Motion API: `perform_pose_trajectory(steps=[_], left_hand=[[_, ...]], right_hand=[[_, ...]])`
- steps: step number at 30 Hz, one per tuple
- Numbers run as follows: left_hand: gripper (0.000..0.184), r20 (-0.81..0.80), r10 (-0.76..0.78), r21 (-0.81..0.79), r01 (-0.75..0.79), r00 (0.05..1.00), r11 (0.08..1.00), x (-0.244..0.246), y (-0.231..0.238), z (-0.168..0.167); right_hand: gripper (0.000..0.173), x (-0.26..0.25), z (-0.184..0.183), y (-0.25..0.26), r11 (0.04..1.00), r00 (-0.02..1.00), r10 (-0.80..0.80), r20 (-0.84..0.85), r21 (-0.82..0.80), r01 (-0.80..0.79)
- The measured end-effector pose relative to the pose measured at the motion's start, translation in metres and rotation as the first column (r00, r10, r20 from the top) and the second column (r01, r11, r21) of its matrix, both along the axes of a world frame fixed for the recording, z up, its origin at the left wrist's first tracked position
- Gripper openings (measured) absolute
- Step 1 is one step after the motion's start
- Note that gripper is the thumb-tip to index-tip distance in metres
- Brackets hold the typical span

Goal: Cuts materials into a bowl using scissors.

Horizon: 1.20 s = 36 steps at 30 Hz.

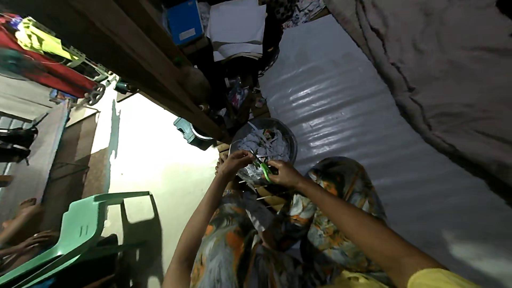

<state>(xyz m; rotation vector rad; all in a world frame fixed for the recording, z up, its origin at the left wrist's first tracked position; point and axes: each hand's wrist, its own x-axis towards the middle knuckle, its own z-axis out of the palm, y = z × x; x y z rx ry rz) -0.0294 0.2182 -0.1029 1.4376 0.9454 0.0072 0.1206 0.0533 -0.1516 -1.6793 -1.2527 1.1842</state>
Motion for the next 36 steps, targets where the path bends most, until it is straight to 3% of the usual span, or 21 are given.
perform_pose_trajectory(steps=[17, 29, 36], left_hand=[[0.010, 0.015, 0.071, -0.007, -0.071, 0.997, 0.997, -0.003, 0.000, 0.000], [0.011, 0.036, 0.007, 0.026, -0.008, 0.999, 1.000, -0.005, 0.000, 0.000], [0.030, -0.052, -0.104, 0.105, 0.109, 0.993, 0.988, 0.006, -0.007, 0.011]], right_hand=[[0.045, 0.002, 0.007, 0.002, 0.999, 1.000, -0.015, -0.013, -0.049, 0.014], [0.042, 0.000, 0.003, 0.000, 1.000, 1.000, 0.000, 0.014, -0.023, 0.000], [0.037, -0.002, -0.008, -0.005, 0.990, 0.993, -0.068, 0.097, 0.127, 0.055]])
